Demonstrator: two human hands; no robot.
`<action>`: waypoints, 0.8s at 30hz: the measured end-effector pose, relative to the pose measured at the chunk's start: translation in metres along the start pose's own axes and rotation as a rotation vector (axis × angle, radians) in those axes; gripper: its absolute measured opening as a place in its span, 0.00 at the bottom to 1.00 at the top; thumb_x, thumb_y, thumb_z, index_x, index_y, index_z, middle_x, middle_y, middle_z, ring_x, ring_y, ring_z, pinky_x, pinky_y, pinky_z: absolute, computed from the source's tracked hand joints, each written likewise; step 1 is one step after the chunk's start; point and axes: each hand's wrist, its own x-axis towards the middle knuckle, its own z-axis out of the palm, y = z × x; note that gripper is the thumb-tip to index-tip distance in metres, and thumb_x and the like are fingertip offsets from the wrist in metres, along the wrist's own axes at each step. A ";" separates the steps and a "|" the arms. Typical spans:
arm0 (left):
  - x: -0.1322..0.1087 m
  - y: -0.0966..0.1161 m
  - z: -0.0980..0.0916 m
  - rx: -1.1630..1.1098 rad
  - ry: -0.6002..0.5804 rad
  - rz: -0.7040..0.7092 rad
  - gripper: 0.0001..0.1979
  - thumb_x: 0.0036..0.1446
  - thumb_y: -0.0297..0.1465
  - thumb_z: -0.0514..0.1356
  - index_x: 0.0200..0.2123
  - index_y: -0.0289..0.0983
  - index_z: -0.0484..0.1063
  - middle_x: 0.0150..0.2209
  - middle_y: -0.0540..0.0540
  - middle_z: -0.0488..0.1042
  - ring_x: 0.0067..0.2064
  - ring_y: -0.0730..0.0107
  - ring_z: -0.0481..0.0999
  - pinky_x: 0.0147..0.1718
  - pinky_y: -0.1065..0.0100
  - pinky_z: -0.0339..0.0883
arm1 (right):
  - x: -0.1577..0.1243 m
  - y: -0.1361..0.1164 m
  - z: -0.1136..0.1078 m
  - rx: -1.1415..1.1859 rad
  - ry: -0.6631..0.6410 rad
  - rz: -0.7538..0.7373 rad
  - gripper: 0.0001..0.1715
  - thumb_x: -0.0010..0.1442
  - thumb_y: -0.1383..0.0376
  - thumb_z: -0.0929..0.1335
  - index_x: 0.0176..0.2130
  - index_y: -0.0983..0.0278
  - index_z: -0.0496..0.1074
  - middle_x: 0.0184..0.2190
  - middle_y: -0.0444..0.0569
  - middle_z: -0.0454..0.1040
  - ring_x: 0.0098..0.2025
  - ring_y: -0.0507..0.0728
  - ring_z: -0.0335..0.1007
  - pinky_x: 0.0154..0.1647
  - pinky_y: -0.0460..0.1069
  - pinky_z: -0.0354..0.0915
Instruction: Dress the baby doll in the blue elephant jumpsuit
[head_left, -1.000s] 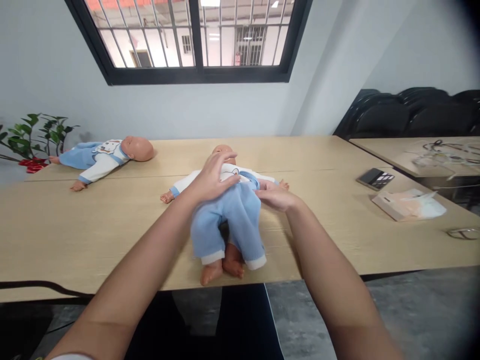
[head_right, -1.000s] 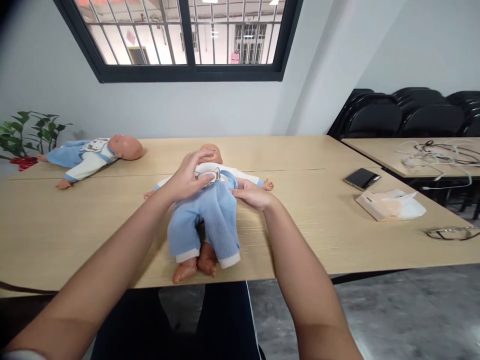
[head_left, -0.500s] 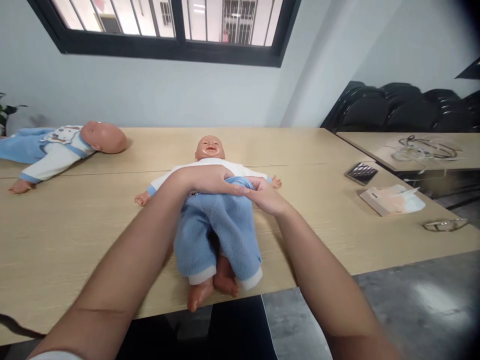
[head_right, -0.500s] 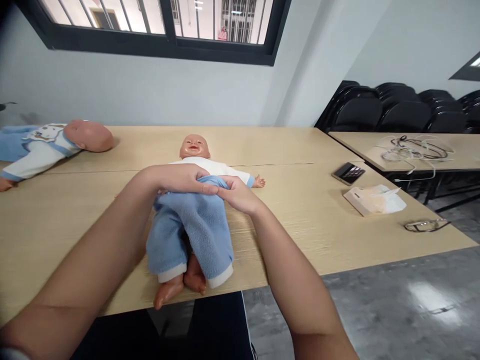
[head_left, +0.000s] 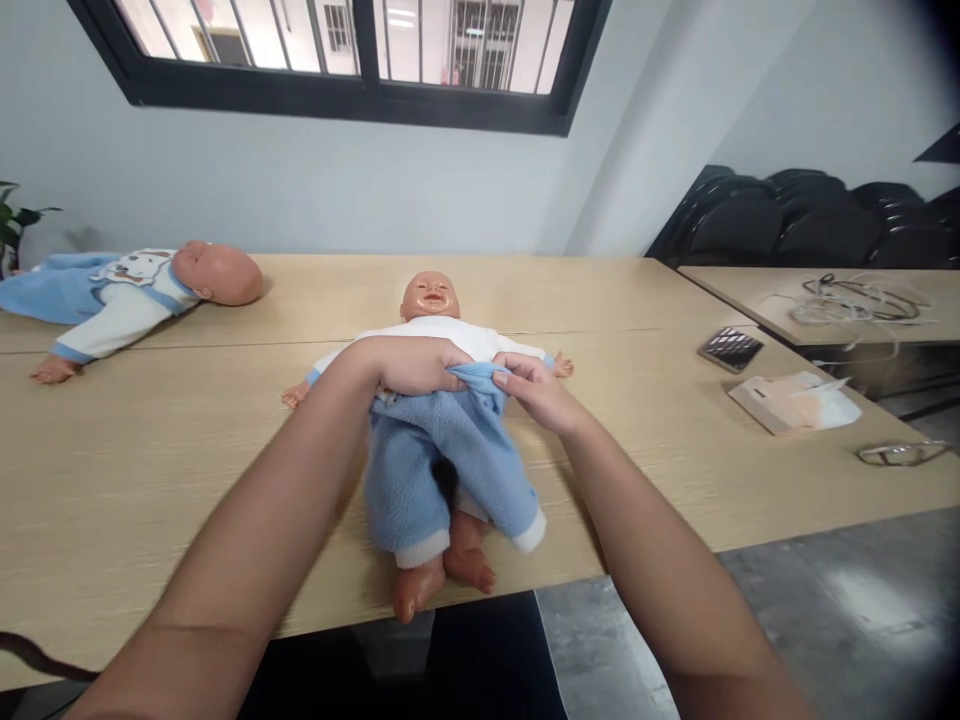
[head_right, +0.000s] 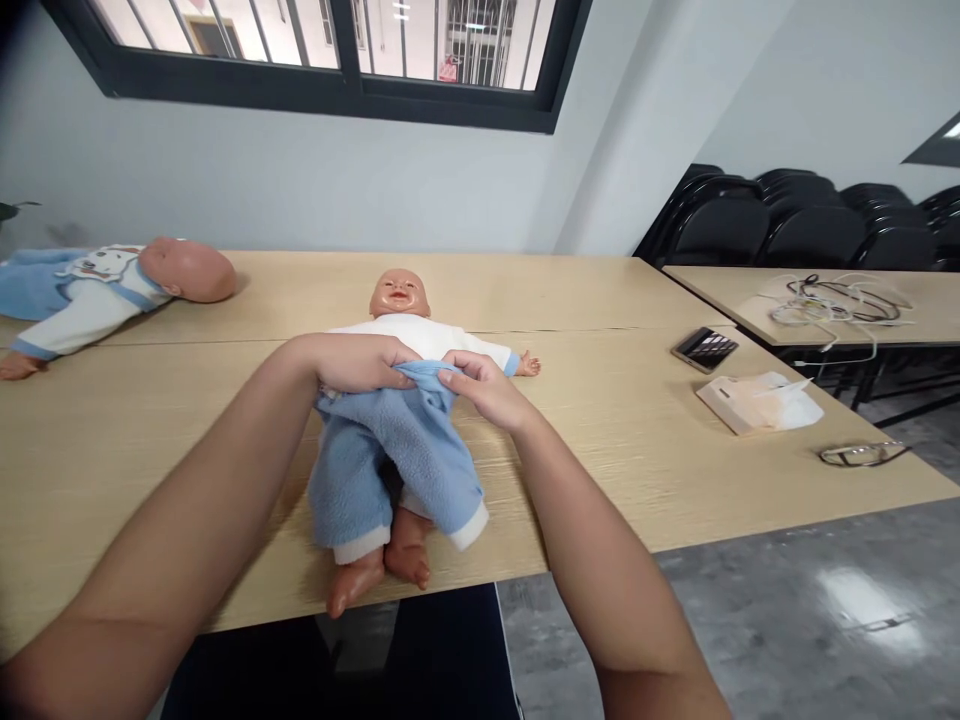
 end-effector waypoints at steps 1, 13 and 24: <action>-0.003 0.005 -0.001 0.033 -0.115 -0.023 0.05 0.45 0.25 0.69 0.24 0.41 0.78 0.23 0.51 0.76 0.31 0.60 0.77 0.33 0.67 0.70 | 0.000 0.000 0.000 0.005 -0.011 -0.002 0.22 0.60 0.46 0.74 0.31 0.61 0.73 0.28 0.43 0.68 0.33 0.54 0.63 0.38 0.48 0.62; -0.010 0.009 -0.017 -0.027 0.007 -0.010 0.09 0.42 0.24 0.70 0.29 0.41 0.81 0.29 0.49 0.81 0.33 0.60 0.79 0.30 0.71 0.71 | -0.005 -0.014 0.017 -0.043 -0.113 0.070 0.24 0.59 0.51 0.76 0.51 0.59 0.78 0.48 0.48 0.80 0.48 0.61 0.75 0.50 0.54 0.71; -0.016 0.021 -0.010 0.208 -0.184 -0.122 0.07 0.45 0.31 0.75 0.26 0.39 0.81 0.20 0.49 0.73 0.28 0.59 0.76 0.29 0.66 0.66 | -0.003 0.008 0.016 0.247 -0.022 0.077 0.19 0.56 0.49 0.76 0.43 0.58 0.82 0.42 0.48 0.81 0.48 0.64 0.76 0.56 0.59 0.69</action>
